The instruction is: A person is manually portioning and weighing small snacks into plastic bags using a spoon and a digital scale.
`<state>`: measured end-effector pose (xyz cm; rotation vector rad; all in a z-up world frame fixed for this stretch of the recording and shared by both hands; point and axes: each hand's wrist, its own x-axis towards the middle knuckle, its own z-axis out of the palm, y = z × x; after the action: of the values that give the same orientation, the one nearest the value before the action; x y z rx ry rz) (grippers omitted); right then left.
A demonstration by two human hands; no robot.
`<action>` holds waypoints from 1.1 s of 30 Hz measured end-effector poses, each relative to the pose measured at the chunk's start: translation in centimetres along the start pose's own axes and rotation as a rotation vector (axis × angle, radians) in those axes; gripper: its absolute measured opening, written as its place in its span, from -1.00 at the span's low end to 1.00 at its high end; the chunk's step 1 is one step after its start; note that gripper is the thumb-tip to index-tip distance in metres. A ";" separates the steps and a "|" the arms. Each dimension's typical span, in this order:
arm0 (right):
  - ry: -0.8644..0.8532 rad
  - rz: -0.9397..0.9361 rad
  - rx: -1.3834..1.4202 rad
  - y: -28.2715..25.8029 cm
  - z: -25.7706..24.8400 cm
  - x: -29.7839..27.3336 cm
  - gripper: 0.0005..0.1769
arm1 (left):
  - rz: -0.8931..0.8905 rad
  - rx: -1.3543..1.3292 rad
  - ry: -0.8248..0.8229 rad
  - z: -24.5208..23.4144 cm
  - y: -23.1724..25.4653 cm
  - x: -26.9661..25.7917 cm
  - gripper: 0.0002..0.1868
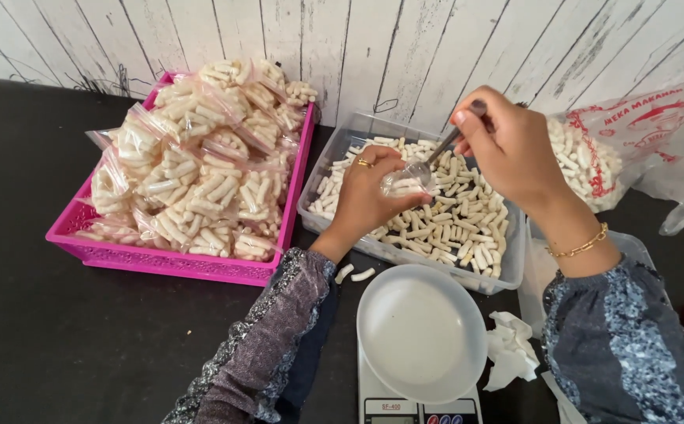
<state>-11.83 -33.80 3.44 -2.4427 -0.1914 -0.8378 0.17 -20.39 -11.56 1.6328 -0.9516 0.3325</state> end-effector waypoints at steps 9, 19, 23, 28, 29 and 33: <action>0.149 0.232 -0.218 2.3 -5.2 -1.5 -0.77 | -0.009 0.008 -0.020 -0.8 1.1 -0.1 -0.57; -0.329 0.649 -0.580 11.5 0.6 -6.5 -0.61 | -0.127 0.059 -0.062 0.2 -1.1 -0.5 -0.51; -0.228 0.772 -0.247 12.5 3.2 -6.2 -0.71 | -0.295 -0.016 -0.130 0.1 -0.9 -0.4 -0.43; 0.002 0.942 0.346 9.7 5.5 -6.2 -0.77 | -0.301 -0.010 -0.091 0.3 -0.4 0.1 -0.43; 0.020 0.974 0.439 9.8 5.9 -6.3 -0.78 | -0.239 -0.032 -0.054 0.2 -0.4 0.1 -0.45; 0.073 1.055 0.623 10.1 6.5 -7.0 -0.76 | -0.189 -0.098 -0.007 0.7 -1.6 -0.2 -0.45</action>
<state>-11.02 -38.51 -9.58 -1.5639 0.7047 -0.2961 0.99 -20.95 -13.03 1.6202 -0.7990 0.1488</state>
